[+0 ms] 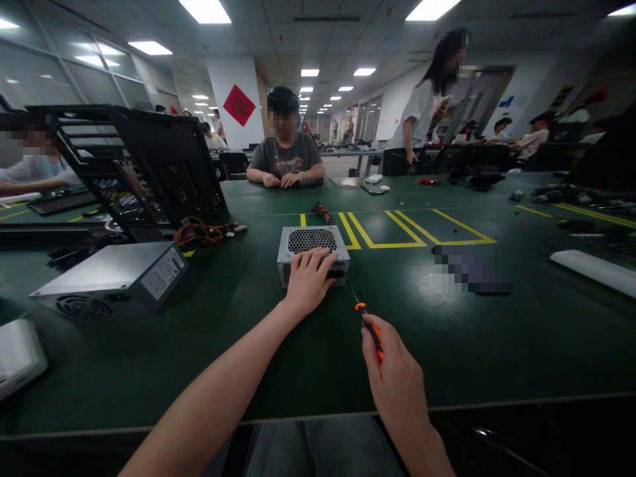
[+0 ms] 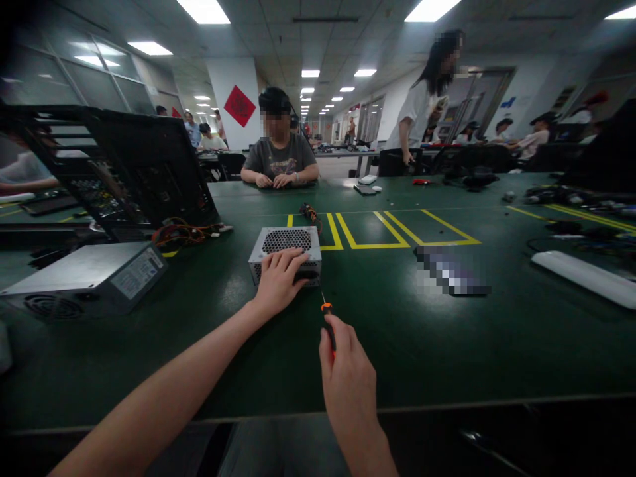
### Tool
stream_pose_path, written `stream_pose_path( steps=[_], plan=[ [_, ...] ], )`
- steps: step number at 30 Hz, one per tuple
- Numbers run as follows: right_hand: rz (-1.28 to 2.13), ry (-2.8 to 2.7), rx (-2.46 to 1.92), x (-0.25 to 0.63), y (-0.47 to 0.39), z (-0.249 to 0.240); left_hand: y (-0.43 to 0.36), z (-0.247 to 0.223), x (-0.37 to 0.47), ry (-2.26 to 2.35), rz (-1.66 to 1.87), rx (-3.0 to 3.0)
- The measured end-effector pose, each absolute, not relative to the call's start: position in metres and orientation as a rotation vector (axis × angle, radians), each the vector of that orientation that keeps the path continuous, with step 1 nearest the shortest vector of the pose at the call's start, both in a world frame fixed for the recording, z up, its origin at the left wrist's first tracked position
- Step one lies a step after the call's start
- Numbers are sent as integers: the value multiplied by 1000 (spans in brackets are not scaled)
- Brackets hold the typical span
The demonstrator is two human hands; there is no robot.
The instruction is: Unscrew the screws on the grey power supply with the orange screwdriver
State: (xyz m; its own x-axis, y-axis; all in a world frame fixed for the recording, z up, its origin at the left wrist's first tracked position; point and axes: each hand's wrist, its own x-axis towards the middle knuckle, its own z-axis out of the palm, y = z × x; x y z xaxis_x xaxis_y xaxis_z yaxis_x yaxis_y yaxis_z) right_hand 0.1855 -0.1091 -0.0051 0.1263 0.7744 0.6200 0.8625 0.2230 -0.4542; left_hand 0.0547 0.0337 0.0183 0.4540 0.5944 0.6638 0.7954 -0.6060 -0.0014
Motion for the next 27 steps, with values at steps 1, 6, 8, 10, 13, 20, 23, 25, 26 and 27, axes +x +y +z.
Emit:
stream_pose_path(
  steps=[1, 6, 8, 10, 13, 20, 23, 25, 26, 27],
  plan=[
    [-127, -1653, -1559, 186, -109, -5, 34, 18, 54, -1183, -909, -2398],
    [-112, -1751, -1537, 182, -107, -8, 34, 18, 54, -1176, -906, -2397],
    [-115, -1766, -1533, 181, -107, -8, 34, 18, 54, -1177, -903, -2396],
    [-109, -1759, -1526, 180, -108, -7, 34, 18, 54, -1175, -896, -2398],
    [-81, -1719, -1529, 182, -110, -6, 33, 18, 53, -1162, -888, -2405],
    [-8, -1638, -1623, 188, -109, -9, 34, 18, 52, -1140, -882, -2413],
    [14, -1628, -1623, 184, -109, -8, 34, 17, 52, -1151, -884, -2407],
    [6, -1627, -1621, 180, -109, -7, 34, 18, 52, -1158, -885, -2402],
    [8, -1629, -1621, 179, -109, -6, 34, 18, 52, -1158, -884, -2401],
    [18, -1631, -1625, 178, -109, -6, 34, 18, 52, -1158, -883, -2401]
  ],
)
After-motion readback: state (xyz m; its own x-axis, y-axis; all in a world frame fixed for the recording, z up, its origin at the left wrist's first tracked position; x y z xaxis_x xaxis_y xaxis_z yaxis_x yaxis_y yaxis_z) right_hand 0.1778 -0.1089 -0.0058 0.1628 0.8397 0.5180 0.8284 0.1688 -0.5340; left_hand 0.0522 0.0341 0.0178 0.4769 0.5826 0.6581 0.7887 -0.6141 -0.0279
